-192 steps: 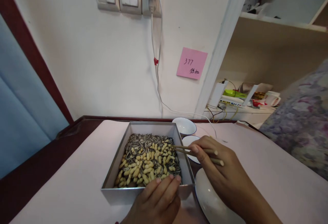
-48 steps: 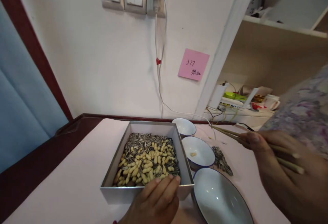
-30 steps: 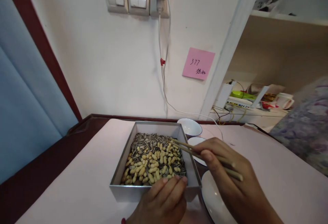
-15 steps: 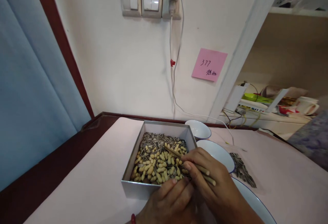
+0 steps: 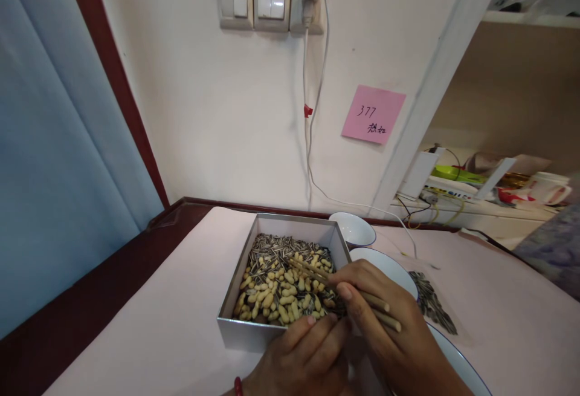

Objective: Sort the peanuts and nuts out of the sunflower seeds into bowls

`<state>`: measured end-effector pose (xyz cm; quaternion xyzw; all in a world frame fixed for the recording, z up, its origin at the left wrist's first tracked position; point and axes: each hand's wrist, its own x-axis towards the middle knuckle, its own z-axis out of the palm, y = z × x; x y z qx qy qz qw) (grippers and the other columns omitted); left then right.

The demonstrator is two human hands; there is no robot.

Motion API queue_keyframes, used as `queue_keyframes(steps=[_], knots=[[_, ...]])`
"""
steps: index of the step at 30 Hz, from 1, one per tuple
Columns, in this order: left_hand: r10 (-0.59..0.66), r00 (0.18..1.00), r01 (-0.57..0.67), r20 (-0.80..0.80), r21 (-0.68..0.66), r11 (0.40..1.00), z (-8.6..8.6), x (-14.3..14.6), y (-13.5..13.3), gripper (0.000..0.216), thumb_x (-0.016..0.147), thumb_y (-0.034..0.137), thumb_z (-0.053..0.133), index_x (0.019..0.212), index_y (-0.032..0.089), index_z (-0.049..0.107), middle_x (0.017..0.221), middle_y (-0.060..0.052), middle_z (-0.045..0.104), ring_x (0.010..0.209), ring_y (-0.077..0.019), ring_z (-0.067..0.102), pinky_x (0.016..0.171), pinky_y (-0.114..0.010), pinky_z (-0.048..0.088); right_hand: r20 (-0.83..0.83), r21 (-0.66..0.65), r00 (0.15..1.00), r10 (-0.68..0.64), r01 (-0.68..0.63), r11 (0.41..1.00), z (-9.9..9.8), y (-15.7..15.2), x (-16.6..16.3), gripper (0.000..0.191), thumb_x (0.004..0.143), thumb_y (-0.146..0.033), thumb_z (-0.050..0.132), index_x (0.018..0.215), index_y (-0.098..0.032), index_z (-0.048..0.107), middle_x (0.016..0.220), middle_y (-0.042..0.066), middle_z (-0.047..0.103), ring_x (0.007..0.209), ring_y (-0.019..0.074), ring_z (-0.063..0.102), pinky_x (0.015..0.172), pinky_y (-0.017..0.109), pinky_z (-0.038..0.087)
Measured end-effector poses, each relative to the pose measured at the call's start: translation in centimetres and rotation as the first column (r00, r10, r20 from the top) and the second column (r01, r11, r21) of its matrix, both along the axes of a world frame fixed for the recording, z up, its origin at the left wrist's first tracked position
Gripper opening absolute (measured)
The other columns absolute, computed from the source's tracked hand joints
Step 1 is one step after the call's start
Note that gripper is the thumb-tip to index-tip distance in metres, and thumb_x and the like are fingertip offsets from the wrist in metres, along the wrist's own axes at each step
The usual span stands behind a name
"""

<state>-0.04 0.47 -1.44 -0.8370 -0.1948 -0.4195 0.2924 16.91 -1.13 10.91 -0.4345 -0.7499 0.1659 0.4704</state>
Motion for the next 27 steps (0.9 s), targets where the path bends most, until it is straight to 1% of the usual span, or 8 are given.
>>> queue_keyframes(steps=[3, 6, 9, 12, 17, 20, 24, 27], knots=[[-0.003, 1.0, 0.003, 0.005, 0.005, 1.0, -0.12, 0.0, -0.01, 0.005, 0.096, 0.032, 0.071, 0.097, 0.03, 0.075, 0.134, 0.004, 0.071, 0.131, -0.0151, 0.057, 0.117, -0.03, 0.034, -0.029, -0.008, 0.999, -0.027, 0.027, 1.0, 0.0, -0.12, 0.39, 0.021, 0.105, -0.029, 0.052, 0.094, -0.026, 0.069, 0.084, -0.004, 0.069, 0.08, 0.0065, 0.068, 0.072, 0.014, 0.053], [-0.018, 1.0, 0.018, 0.009, 0.005, 1.0, -0.25, 0.04, 0.05, 0.003, 0.094, 0.03, 0.073, 0.096, 0.029, 0.075, 0.134, 0.004, 0.071, 0.128, -0.0143, 0.059, 0.118, -0.03, 0.033, -0.067, -0.038, 0.997, -0.038, 0.035, 0.999, -0.26, -0.12, 0.64, 0.022, 0.106, -0.033, 0.051, 0.095, -0.027, 0.07, 0.086, -0.004, 0.07, 0.081, 0.0067, 0.069, 0.073, 0.014, 0.053], [-0.022, 1.0, 0.022, 0.019, 0.001, 1.0, -0.3, 0.09, 0.05, 0.003, 0.095, 0.031, 0.072, 0.094, 0.03, 0.075, 0.13, 0.004, 0.072, 0.129, -0.0147, 0.058, 0.119, -0.031, 0.031, -0.058, -0.09, 0.998, -0.013, 0.008, 0.996, -0.56, 0.04, 0.55, 0.023, 0.106, -0.034, 0.051, 0.094, -0.026, 0.069, 0.085, -0.003, 0.068, 0.081, 0.0076, 0.068, 0.073, 0.017, 0.052], [-0.016, 1.0, 0.016, 0.026, -0.015, 1.0, -0.34, 0.11, 0.06, 0.007, 0.096, 0.03, 0.071, 0.098, 0.031, 0.077, 0.127, 0.004, 0.073, 0.129, -0.0142, 0.058, 0.12, -0.031, 0.031, -0.031, -0.115, 0.999, 0.011, -0.014, 0.993, -0.77, 0.19, 0.21, 0.026, 0.106, -0.033, 0.05, 0.09, -0.024, 0.067, 0.084, -0.002, 0.066, 0.08, 0.0085, 0.066, 0.071, 0.019, 0.051], [-0.032, 0.999, 0.031, 0.043, 0.03, 0.999, -0.38, 0.08, 0.22, 0.01, 0.098, 0.032, 0.069, 0.102, 0.031, 0.078, 0.127, 0.004, 0.074, 0.127, -0.014, 0.059, 0.119, -0.03, 0.033, -0.065, -0.085, 0.998, -0.001, -0.004, 0.996, -0.83, 0.34, -0.24, 0.029, 0.105, -0.033, 0.051, 0.083, -0.022, 0.065, 0.078, -0.001, 0.064, 0.074, 0.0088, 0.065, 0.068, 0.019, 0.05], [-0.016, 0.999, 0.016, 0.03, 0.01, 1.0, -0.37, 0.06, 0.18, 0.009, 0.098, 0.031, 0.069, 0.101, 0.032, 0.077, 0.13, 0.005, 0.073, 0.128, -0.0137, 0.059, 0.118, -0.03, 0.034, -0.095, -0.056, 0.995, -0.017, 0.012, 0.998, -0.84, 0.39, -0.21, 0.03, 0.105, -0.034, 0.051, 0.08, -0.022, 0.064, 0.077, -0.002, 0.064, 0.071, 0.0081, 0.064, 0.065, 0.018, 0.049], [-0.023, 0.999, 0.023, 0.034, 0.006, 1.0, -0.43, 0.05, 0.18, 0.006, 0.095, 0.03, 0.072, 0.099, 0.031, 0.077, 0.134, 0.005, 0.071, 0.132, -0.0141, 0.057, 0.118, -0.029, 0.034, -0.074, -0.077, 0.997, -0.021, 0.015, 0.997, -0.72, 0.21, -0.02, 0.029, 0.106, -0.034, 0.05, 0.084, -0.023, 0.067, 0.079, -0.002, 0.066, 0.073, 0.0082, 0.066, 0.067, 0.017, 0.051], [-0.021, 1.0, 0.02, 0.023, 0.035, 0.999, -0.31, 0.05, 0.22, 0.003, 0.093, 0.031, 0.073, 0.096, 0.03, 0.076, 0.134, 0.004, 0.071, 0.134, -0.0157, 0.056, 0.117, -0.03, 0.034, -0.074, -0.027, 0.996, -0.043, 0.041, 0.999, -0.3, -0.15, 0.37, 0.027, 0.105, -0.033, 0.051, 0.088, -0.023, 0.069, 0.08, -0.002, 0.068, 0.075, 0.0084, 0.069, 0.068, 0.016, 0.054]])
